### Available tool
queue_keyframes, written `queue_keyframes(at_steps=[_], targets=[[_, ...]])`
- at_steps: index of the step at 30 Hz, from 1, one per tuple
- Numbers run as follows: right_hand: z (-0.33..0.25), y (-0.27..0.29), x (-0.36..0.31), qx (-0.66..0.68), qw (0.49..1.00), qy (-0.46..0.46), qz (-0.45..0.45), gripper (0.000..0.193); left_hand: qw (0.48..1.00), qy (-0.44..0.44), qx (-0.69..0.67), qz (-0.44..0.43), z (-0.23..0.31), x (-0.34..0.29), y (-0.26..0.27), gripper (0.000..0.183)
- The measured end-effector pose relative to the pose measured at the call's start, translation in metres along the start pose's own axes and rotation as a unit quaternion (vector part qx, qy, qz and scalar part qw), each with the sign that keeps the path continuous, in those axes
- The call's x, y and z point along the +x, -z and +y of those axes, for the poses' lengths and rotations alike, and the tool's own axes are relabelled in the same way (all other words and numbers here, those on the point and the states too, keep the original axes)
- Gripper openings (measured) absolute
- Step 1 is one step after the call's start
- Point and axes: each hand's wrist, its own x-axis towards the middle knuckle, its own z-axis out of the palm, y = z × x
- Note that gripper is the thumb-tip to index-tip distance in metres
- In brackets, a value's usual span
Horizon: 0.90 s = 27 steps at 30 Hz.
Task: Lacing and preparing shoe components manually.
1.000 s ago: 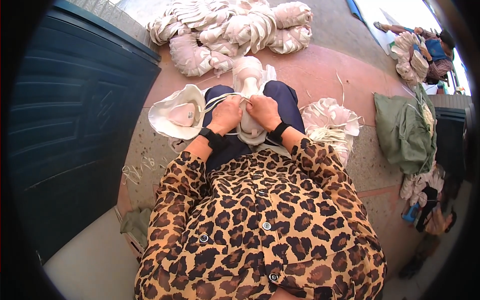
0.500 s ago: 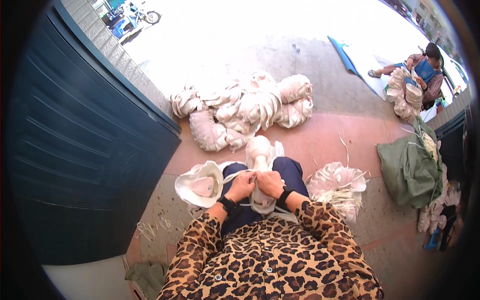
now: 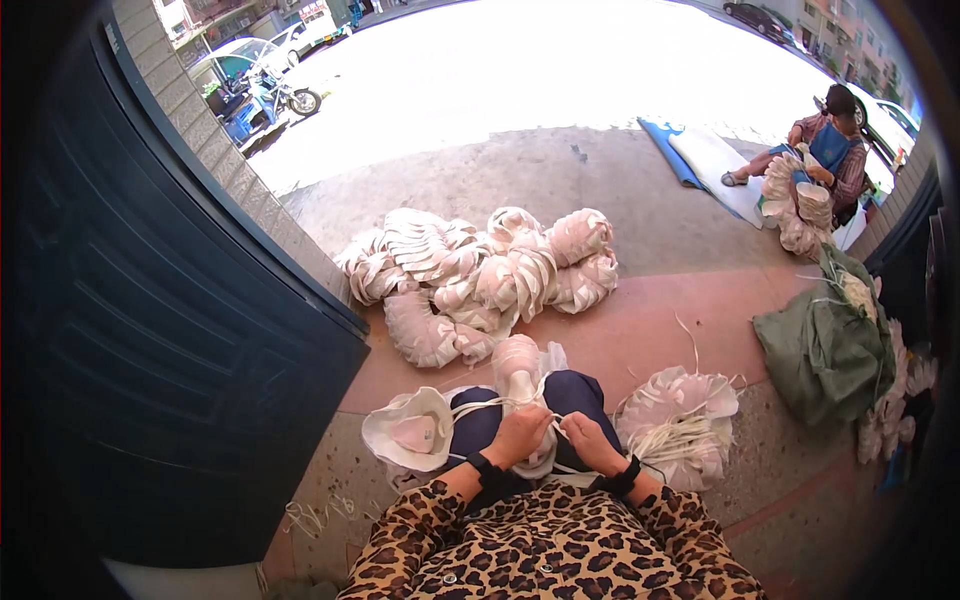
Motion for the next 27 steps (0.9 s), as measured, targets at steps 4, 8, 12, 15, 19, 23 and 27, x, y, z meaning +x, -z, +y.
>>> queue_keyframes(at_steps=[4, 8, 12, 15, 19, 23, 27], targets=[[-0.003, -0.006, 0.007, 0.179, 0.983, -0.012, 0.028, 0.019, 0.992, 0.036, -0.115, 0.041, 0.026, 0.006, 0.002, 0.015], [-0.014, -0.013, 0.017, 0.038, 0.992, 0.097, 0.075, 0.018, 0.974, 0.147, -0.142, 0.097, 0.029, 0.002, 0.011, 0.017], [-0.024, -0.021, 0.018, 0.080, 0.994, 0.055, 0.054, 0.017, 0.984, 0.116, -0.090, 0.101, 0.024, -0.007, 0.010, 0.018], [-0.027, -0.024, 0.015, 0.088, 0.995, 0.037, 0.033, 0.020, 0.988, 0.118, -0.053, 0.081, 0.019, -0.012, 0.007, 0.019], [-0.024, -0.028, 0.013, 0.043, 0.998, 0.029, 0.027, 0.019, 0.984, 0.128, -0.084, 0.090, 0.016, -0.017, 0.000, 0.017], [-0.021, -0.032, 0.012, 0.023, 0.992, 0.078, 0.100, 0.017, 0.975, 0.158, -0.153, 0.030, 0.008, -0.019, 0.000, 0.016], [-0.026, -0.033, 0.011, 0.107, 0.989, 0.050, 0.086, 0.019, 0.993, 0.091, -0.005, 0.081, -0.027, -0.002, 0.017, 0.018]])
